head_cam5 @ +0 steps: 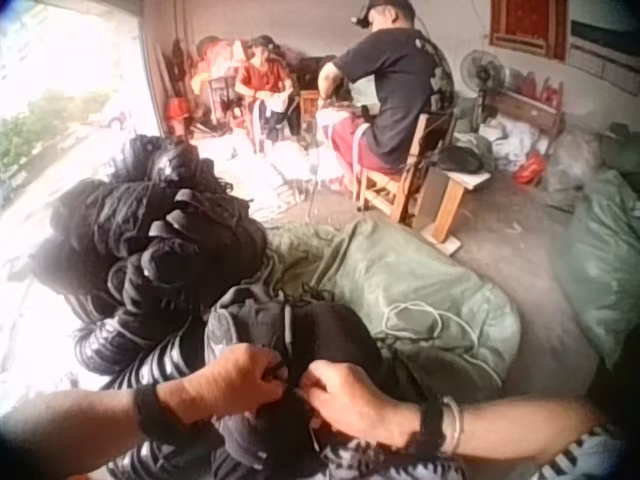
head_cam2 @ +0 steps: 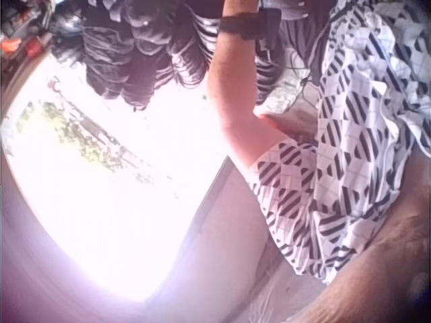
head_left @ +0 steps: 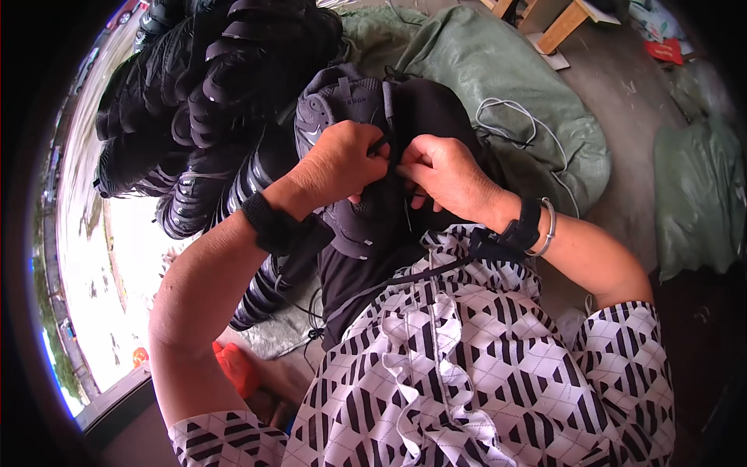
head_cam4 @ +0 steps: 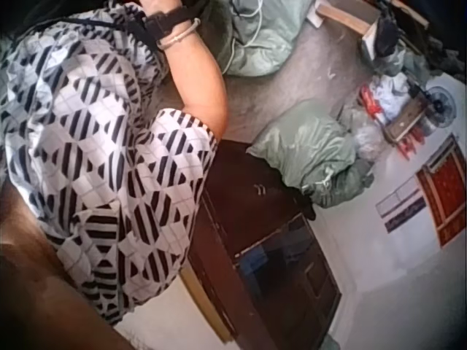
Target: The person sits on the floor and laces a black sneaker by hand. They thread the laces through the eyelets, pull them tight, and tie a knot to secure the shoe.
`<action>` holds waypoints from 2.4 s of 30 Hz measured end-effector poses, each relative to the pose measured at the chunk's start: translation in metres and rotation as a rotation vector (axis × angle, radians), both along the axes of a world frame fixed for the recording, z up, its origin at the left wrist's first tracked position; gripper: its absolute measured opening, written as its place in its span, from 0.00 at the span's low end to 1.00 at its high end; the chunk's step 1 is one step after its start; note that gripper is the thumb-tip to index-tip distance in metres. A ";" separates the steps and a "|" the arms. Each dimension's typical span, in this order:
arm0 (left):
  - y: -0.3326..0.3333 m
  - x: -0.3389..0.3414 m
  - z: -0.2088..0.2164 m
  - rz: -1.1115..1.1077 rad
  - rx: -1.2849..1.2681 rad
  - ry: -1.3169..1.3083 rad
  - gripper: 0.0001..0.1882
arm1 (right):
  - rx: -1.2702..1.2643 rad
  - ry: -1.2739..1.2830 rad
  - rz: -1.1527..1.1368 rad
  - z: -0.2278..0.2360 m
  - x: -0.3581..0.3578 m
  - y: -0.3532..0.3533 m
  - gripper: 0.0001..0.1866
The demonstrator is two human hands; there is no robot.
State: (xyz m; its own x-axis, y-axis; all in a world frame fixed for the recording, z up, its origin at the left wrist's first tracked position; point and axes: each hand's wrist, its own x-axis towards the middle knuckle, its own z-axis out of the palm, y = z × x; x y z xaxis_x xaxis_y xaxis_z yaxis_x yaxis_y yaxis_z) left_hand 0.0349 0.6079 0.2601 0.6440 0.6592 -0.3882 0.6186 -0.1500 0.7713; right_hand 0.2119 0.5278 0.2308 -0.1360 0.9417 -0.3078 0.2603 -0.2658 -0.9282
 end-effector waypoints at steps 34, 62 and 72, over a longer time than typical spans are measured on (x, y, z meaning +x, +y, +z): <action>-0.001 0.010 0.000 -0.036 0.225 0.240 0.09 | 0.562 -0.342 0.113 -0.021 -0.007 0.004 0.03; -0.035 -0.009 -0.007 0.436 0.083 -0.328 0.11 | 0.617 -0.632 0.748 0.018 0.022 0.058 0.13; 0.010 0.031 0.023 -0.346 0.319 0.582 0.11 | 1.055 -0.658 0.628 -0.015 0.021 0.052 0.07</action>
State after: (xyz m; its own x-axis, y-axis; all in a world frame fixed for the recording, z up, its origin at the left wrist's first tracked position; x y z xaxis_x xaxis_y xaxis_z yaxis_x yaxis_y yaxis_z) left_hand 0.0655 0.6177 0.2830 0.5839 0.5942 -0.5532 0.7903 -0.5717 0.2201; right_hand 0.2332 0.5798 0.2158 -0.7269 0.6028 0.3292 0.5358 0.7975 -0.2772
